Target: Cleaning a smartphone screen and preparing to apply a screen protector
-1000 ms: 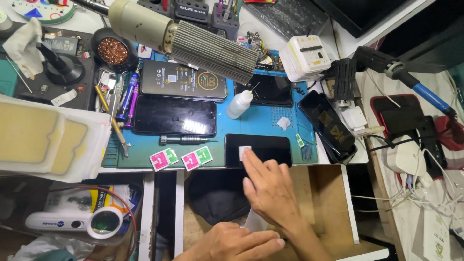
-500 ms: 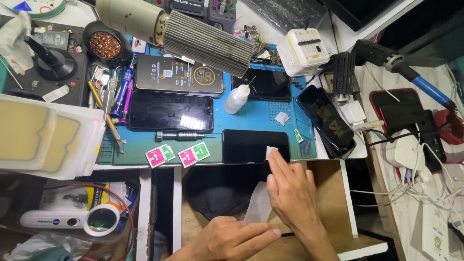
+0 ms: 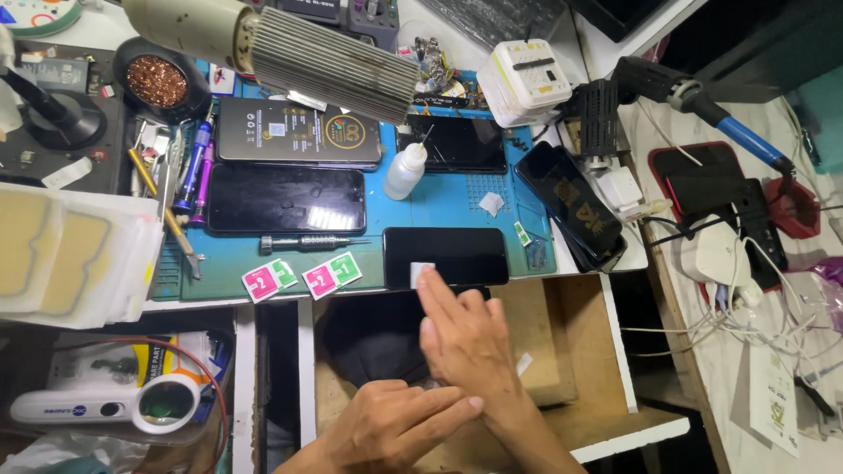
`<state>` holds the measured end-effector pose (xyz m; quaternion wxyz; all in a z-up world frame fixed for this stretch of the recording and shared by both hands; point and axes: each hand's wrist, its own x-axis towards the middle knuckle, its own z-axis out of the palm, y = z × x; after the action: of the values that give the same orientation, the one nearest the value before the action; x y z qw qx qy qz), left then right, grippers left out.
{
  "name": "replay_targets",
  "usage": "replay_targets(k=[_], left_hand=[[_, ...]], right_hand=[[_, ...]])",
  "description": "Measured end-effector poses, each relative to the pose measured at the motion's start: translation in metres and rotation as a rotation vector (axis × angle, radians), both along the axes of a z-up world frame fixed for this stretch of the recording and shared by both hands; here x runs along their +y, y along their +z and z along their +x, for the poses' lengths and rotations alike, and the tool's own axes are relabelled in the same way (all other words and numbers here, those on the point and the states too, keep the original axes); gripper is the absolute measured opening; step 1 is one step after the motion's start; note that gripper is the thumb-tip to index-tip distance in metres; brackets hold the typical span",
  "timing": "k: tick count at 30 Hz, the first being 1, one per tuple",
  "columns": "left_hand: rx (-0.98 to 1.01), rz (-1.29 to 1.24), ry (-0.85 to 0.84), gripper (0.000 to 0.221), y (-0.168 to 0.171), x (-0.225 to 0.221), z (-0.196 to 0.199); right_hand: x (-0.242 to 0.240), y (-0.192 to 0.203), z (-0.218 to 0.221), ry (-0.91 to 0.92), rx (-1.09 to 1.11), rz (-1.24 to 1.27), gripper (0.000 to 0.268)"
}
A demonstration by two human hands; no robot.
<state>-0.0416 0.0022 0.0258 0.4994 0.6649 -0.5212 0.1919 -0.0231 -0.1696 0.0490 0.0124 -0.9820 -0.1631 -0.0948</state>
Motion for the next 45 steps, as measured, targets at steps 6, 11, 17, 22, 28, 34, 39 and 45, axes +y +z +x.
replay_targets(k=[6,11,17,22,28,34,39,45], left_hand=[[0.014,0.003,0.024,0.031,0.004,-0.003,0.000],[0.064,-0.014,0.031,0.054,0.008,-0.002,0.000],[0.029,-0.039,0.062,0.028,0.008,0.001,0.001],[-0.014,-0.057,0.041,0.032,0.006,0.004,0.001],[0.018,-0.084,0.011,0.027,0.005,0.003,0.002],[0.009,0.012,0.020,0.028,0.000,0.001,0.002],[0.053,-0.015,0.015,0.027,0.007,-0.002,0.000],[0.020,-0.041,0.042,0.028,0.007,-0.001,0.001]], right_hand=[[-0.058,-0.001,-0.018,-0.315,0.145,-0.051,0.055],[-0.057,-0.003,-0.021,-0.379,0.120,0.034,0.055],[-0.026,-0.010,-0.019,-0.292,0.137,0.032,0.056],[0.012,-0.014,-0.007,-0.044,0.014,0.057,0.051],[0.039,-0.004,0.007,0.048,-0.053,0.062,0.049],[-0.010,-0.014,-0.003,-0.130,0.022,-0.001,0.050],[-0.054,0.000,-0.019,-0.412,0.173,-0.015,0.055],[-0.031,-0.004,-0.014,-0.334,0.064,-0.040,0.053]])
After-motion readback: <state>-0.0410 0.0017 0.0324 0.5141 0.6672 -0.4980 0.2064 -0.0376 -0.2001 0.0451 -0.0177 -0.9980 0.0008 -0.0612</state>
